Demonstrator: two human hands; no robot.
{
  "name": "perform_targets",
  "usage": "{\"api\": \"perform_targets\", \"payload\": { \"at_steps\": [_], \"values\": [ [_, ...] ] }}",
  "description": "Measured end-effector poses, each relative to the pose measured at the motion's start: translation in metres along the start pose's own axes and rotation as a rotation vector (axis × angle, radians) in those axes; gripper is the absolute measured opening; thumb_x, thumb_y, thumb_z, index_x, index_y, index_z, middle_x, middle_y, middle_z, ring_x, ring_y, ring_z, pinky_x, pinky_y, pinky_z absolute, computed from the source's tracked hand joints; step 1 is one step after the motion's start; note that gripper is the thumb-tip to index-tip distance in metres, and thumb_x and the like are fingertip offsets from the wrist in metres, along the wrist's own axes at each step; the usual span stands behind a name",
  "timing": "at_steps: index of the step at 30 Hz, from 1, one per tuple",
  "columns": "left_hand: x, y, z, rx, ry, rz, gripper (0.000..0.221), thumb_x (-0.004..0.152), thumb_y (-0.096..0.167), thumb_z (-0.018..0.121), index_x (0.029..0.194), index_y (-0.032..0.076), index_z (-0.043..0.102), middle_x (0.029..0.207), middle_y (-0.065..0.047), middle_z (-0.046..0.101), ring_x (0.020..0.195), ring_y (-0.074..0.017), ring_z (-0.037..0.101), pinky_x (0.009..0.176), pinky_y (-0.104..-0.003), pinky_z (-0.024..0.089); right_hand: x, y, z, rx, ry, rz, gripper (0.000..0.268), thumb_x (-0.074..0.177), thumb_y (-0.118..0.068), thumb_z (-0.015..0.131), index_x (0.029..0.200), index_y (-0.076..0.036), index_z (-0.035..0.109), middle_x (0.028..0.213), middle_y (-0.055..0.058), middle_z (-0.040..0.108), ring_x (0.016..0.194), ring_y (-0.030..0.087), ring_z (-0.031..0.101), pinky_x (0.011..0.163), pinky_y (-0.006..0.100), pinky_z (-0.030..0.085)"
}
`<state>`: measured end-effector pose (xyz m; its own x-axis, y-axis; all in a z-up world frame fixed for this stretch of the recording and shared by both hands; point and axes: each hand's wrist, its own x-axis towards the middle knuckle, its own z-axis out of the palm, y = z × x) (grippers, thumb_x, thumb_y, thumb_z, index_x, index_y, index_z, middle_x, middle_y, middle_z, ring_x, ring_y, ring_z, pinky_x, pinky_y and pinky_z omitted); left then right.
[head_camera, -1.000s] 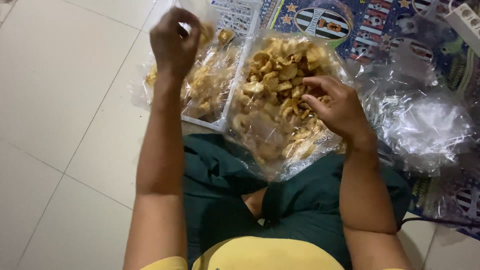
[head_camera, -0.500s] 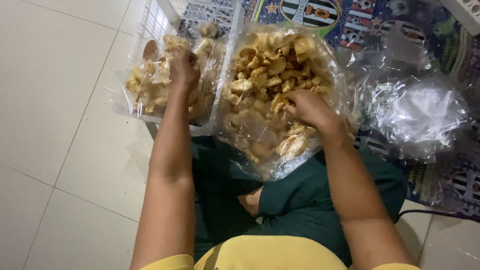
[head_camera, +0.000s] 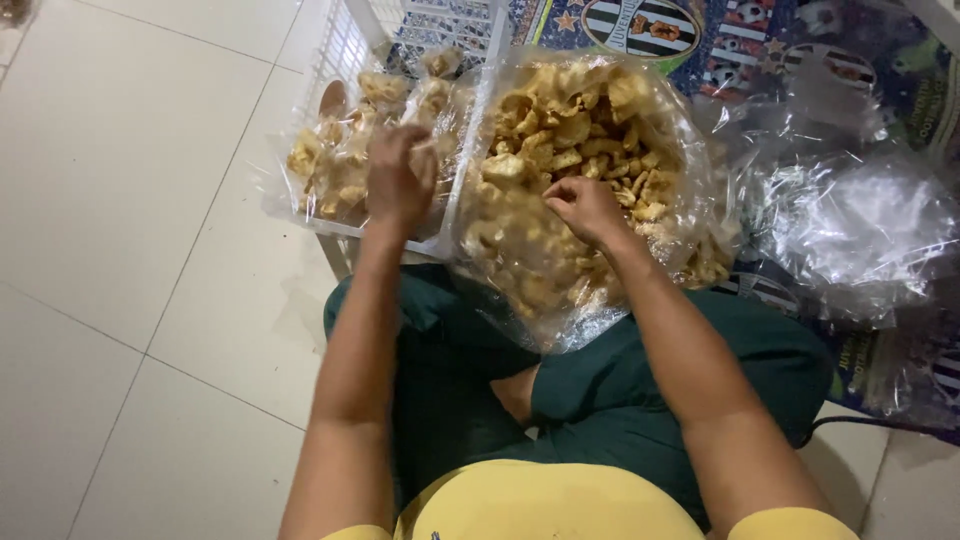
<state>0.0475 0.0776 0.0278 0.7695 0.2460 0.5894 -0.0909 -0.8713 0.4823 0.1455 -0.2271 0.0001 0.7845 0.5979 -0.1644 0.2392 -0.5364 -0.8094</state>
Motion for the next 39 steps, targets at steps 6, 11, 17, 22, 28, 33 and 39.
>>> {"api": "perform_targets", "payload": {
  "at_steps": [6,11,17,22,28,33,39],
  "values": [
    [-0.047,0.078,0.018,-0.111,-0.023,0.083,0.061,0.068,0.004,0.087,0.125,0.002,0.066,0.114,-0.020,0.067,0.110,-0.0402,0.062,0.102,-0.050,0.048,-0.015,-0.010,0.009,-0.016,0.182,-0.392,0.015,0.102,-0.017,0.072,0.114,-0.012,0.080,0.111,0.018,0.072,0.109,0.047,0.067,0.089,0.060,0.057],
    [-0.070,0.080,0.042,-0.020,0.057,0.059,0.027,0.075,0.009,0.085,0.099,0.015,0.074,0.092,-0.003,0.065,0.087,-0.0276,0.064,0.079,-0.040,0.054,-0.019,0.007,0.022,-0.237,0.436,-0.565,0.014,0.090,-0.019,0.082,0.103,-0.023,0.080,0.093,0.004,0.066,0.092,0.030,0.067,0.080,0.043,0.054],
    [-0.073,0.104,0.027,0.022,0.169,0.087,0.019,0.077,0.011,0.087,0.088,0.021,0.074,0.082,0.002,0.067,0.078,-0.0221,0.067,0.073,-0.035,0.054,-0.048,-0.009,0.020,-0.260,0.448,-0.488,0.012,0.095,-0.028,0.076,0.104,-0.023,0.071,0.086,0.000,0.073,0.085,0.023,0.073,0.084,0.040,0.053],
    [-0.070,0.125,0.003,0.001,0.185,0.138,0.017,0.080,0.006,0.085,0.085,0.014,0.071,0.100,-0.006,0.074,0.097,-0.0278,0.070,0.084,-0.041,0.054,-0.053,-0.012,0.024,-0.056,0.372,-0.381,0.011,0.100,-0.026,0.071,0.106,-0.018,0.067,0.089,0.007,0.077,0.088,0.032,0.075,0.082,0.046,0.058],
    [-0.065,0.136,-0.018,-0.124,0.220,0.005,0.014,0.093,0.011,0.078,0.088,0.017,0.067,0.092,0.000,0.066,0.091,-0.0254,0.068,0.084,-0.044,0.056,-0.060,-0.025,0.008,-0.081,0.239,-0.381,0.024,0.092,-0.018,0.077,0.113,-0.013,0.068,0.094,0.017,0.077,0.091,0.042,0.073,0.081,0.057,0.059],
    [-0.064,0.135,-0.028,-0.562,0.181,-0.429,0.010,0.094,0.011,0.077,0.093,0.010,0.068,0.085,-0.012,0.076,0.090,-0.0283,0.077,0.082,-0.042,0.057,-0.069,-0.049,-0.015,0.485,0.195,-0.122,0.009,0.094,-0.017,0.081,0.102,-0.015,0.078,0.086,0.005,0.077,0.081,0.012,0.072,0.076,0.032,0.059],
    [-0.066,0.145,-0.026,-1.026,-0.034,-0.610,0.035,0.094,-0.003,0.068,0.128,0.003,0.065,0.087,-0.007,0.071,0.091,-0.0168,0.072,0.093,-0.040,0.056,-0.069,-0.069,-0.032,0.964,0.281,-0.095,0.013,0.102,-0.013,0.067,0.112,-0.006,0.072,0.090,0.011,0.079,0.082,0.014,0.078,0.075,0.024,0.062]
  ]
}}
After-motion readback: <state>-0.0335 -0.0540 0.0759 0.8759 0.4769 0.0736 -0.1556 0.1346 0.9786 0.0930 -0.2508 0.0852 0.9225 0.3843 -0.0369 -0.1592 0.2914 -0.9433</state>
